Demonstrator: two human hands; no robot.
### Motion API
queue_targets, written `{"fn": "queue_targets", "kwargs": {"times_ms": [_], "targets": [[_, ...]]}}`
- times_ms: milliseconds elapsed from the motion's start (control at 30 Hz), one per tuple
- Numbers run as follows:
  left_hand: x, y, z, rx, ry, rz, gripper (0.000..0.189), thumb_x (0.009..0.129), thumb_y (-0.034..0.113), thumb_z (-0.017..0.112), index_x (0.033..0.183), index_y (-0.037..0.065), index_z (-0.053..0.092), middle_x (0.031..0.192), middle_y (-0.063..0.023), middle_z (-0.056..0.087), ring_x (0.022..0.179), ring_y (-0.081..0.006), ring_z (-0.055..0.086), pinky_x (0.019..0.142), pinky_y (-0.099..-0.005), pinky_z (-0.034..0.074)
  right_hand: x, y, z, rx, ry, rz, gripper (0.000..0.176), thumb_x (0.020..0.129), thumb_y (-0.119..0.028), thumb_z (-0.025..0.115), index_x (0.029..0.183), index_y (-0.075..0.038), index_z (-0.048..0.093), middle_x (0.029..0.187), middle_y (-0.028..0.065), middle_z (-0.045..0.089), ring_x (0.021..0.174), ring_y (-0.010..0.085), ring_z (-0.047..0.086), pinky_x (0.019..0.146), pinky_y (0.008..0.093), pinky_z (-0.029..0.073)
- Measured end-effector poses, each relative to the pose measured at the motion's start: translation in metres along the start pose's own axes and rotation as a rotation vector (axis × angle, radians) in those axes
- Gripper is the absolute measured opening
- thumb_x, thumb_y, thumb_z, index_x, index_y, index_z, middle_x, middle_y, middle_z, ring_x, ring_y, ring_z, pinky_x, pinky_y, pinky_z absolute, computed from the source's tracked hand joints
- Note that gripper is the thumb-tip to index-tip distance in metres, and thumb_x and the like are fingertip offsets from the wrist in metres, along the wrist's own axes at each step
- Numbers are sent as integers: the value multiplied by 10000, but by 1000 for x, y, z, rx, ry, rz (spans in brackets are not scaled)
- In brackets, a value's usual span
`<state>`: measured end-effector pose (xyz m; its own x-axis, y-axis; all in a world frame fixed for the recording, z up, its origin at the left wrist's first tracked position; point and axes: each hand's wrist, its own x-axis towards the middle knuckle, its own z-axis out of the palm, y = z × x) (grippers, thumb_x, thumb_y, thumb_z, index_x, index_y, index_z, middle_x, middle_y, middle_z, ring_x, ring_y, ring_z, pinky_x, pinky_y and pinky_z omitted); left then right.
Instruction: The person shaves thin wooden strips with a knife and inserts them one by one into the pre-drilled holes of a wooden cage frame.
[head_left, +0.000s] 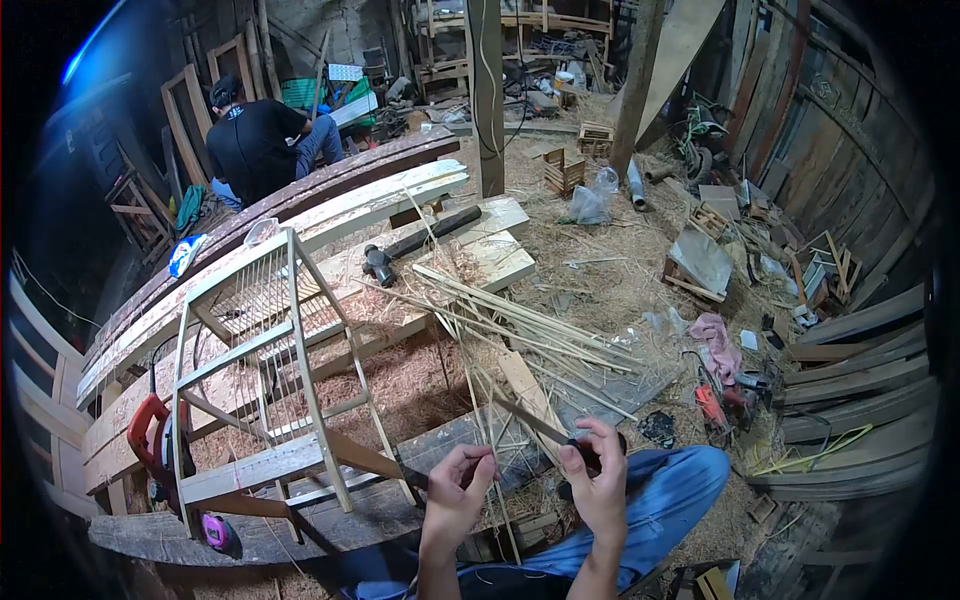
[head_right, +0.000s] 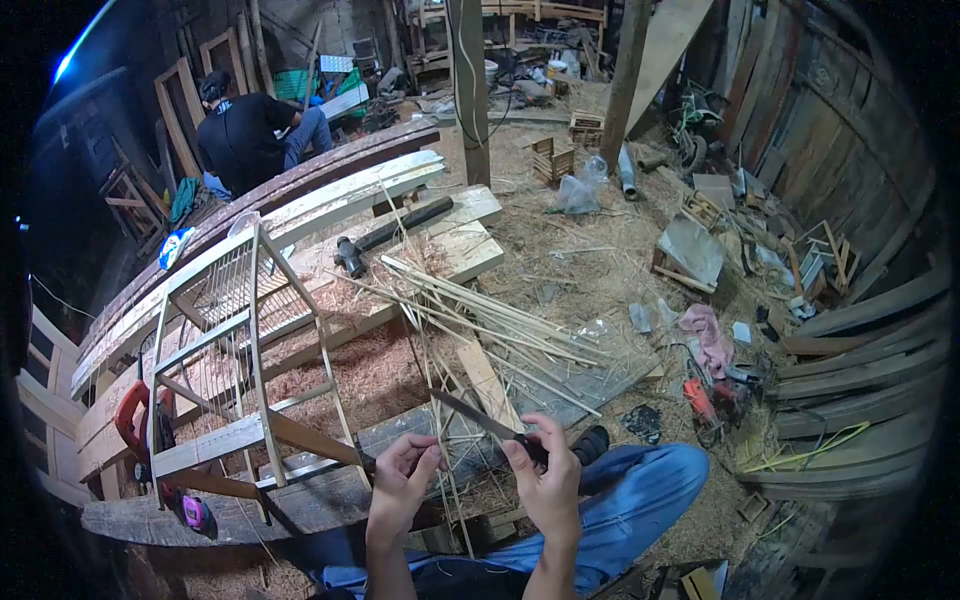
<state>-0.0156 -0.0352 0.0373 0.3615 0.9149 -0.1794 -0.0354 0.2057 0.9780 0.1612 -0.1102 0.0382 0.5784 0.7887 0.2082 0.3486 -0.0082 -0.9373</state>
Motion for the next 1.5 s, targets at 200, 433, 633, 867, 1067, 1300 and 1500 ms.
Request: {"fn": "queue_targets", "kwargs": {"times_ms": [200,433,633,867,1067,1300,1500], "targets": [[-2,-5,3,-30,-69,47,257,1027,34,593,1257,-82,595,978,-85,687,919,-115,653,869,-255,519,1,3,-2,-33,-19,11,373,997,-295,692,1228,-21,588,858,109,677,743,146,621,634,295,482],[-3,-8,12,59,-165,123,458,1046,63,573,1488,-7,478,1131,-82,710,948,-91,643,878,-241,505,-2,-4,12,69,-4,-22,190,1040,-122,592,1190,-5,577,944,78,657,853,136,617,786,279,484],[-1,-8,15,22,-262,62,685,1032,-5,536,1632,62,211,1299,-114,661,1066,-124,645,897,-268,520,-2,-9,12,-61,-32,-107,202,1036,-125,591,1216,-35,595,1076,127,635,886,218,623,807,329,498],[-3,-15,23,-53,-209,138,1018,1007,2,571,1595,149,-246,1420,-172,335,1029,-178,614,808,-293,531,-10,-3,23,299,-46,82,734,951,-133,747,1473,-123,231,1060,93,592,891,98,564,782,245,480],[-5,-8,21,-30,-233,43,999,996,15,608,1596,67,-189,1459,-240,447,986,-195,674,788,-307,573,-8,-18,29,568,44,177,804,907,-15,759,1487,-129,214,999,112,645,849,113,610,764,242,510],[-4,-15,28,-120,-262,34,655,1014,31,604,1478,34,141,978,-158,696,782,-152,659,721,-287,539,-6,-21,22,760,90,297,861,875,53,744,1535,-129,221,953,93,666,829,120,656,738,247,558],[-7,-12,32,-92,-275,-57,448,1015,42,620,1376,-26,362,974,-134,711,748,-125,652,687,-254,544,-4,-21,19,794,150,340,864,853,61,759,1536,-106,256,947,54,652,836,105,653,685,238,553]]}}
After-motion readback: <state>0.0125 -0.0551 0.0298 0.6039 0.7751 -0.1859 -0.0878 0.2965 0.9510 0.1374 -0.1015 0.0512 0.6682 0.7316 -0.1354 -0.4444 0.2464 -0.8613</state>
